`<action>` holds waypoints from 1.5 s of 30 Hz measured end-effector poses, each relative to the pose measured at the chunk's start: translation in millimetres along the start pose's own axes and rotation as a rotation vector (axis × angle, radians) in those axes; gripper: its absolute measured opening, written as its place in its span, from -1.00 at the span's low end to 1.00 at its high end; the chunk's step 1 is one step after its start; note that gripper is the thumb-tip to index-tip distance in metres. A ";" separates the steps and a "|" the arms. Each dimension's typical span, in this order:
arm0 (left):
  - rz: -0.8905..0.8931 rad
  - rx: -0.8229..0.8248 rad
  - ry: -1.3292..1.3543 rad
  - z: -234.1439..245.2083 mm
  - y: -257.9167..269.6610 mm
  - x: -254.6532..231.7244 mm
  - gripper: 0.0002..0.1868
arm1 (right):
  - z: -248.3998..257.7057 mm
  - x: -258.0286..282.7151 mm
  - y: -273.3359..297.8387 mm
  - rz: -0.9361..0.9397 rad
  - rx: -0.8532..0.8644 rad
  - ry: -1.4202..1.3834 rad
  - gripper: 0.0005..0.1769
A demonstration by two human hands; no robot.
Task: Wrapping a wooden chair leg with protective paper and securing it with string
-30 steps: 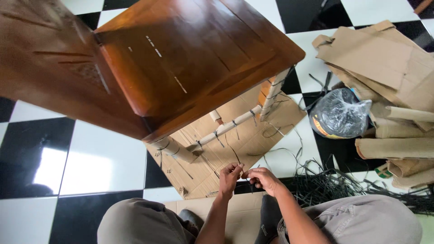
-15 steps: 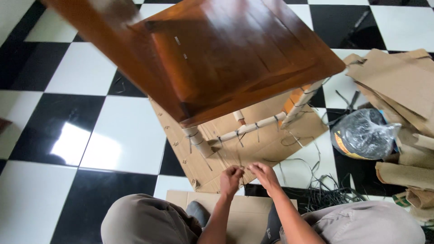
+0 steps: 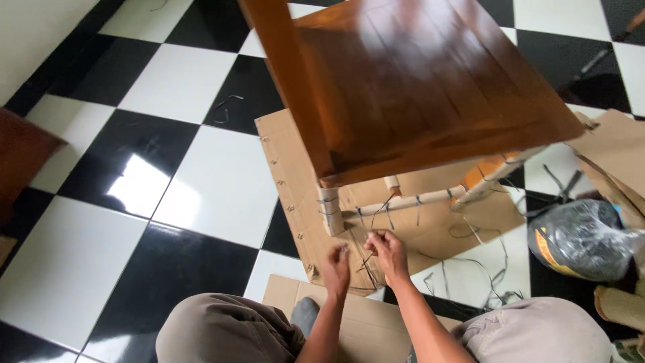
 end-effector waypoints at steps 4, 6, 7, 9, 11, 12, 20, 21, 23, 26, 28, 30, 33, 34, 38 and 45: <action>-0.028 -0.249 -0.044 41.0 -20.4 -51.0 -0.69 | -19.3 23.4 -18.5 0.004 -0.026 0.062 -0.74; -0.005 -0.272 -0.013 47.2 -36.4 -73.0 -0.61 | -23.8 34.1 -35.0 0.049 -0.080 0.234 -0.73; -0.005 -0.280 -0.009 49.3 -37.5 -96.4 -0.61 | -27.6 35.1 -48.3 0.051 -0.072 0.237 -0.73; 0.014 -0.186 -0.064 43.6 -40.9 -141.6 -0.58 | -48.2 45.1 -71.9 0.173 0.031 0.666 -0.73; -0.002 -0.115 -0.110 40.1 -63.8 -146.3 -0.59 | -67.8 73.3 -69.4 0.332 0.078 0.776 -0.78; -0.014 -0.037 -0.160 33.9 -73.9 -147.4 -0.58 | -81.4 89.4 -63.2 0.484 0.120 0.882 -0.81; -0.126 0.162 -0.429 16.0 -123.0 -111.8 -0.58 | -100.6 71.0 -92.2 0.480 0.225 1.023 -0.82; -0.129 0.139 -0.464 20.1 -129.7 -102.4 -0.66 | -93.7 48.2 -110.3 0.445 0.194 1.015 -0.80; -0.114 0.105 -0.467 27.1 -111.9 -121.8 -0.64 | -92.8 62.5 -98.7 0.488 0.211 0.991 -0.84; -0.085 0.025 -0.539 39.3 -102.3 -125.0 -0.64 | -93.7 62.8 -91.8 0.598 0.217 0.969 -0.90; -0.072 -0.022 -0.606 48.1 -102.1 -116.2 -0.66 | -94.8 62.8 -85.7 0.667 0.206 0.973 -0.91; -0.026 -0.079 -0.778 59.0 -102.1 -101.6 -0.75 | -90.6 65.7 -78.7 0.657 0.166 1.002 -0.82; -0.021 -0.098 -0.803 60.4 -94.5 -93.0 -0.80 | -91.0 70.0 -55.5 0.412 0.195 1.006 -0.86; -0.022 -0.098 -0.803 59.8 -86.4 -100.7 -0.80 | -91.2 64.1 -54.8 0.414 0.195 1.006 -0.86; -0.009 -0.136 -0.724 61.2 -69.0 -100.1 -0.82 | -74.5 37.7 -48.4 0.463 0.049 0.998 -0.87; 0.211 -0.131 -0.325 53.6 -51.4 -54.8 -0.79 | -79.0 38.1 5.0 0.577 0.023 0.920 -0.89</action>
Point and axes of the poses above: each hand's wrist, its own y-axis away from the middle knuckle, its own z-axis out of the back of the hand, x = y × z, the point moved 10 cm from there along -y, towards the middle knuckle, and after that the axes turned 1 degree about -x, right-handed, at the moved point
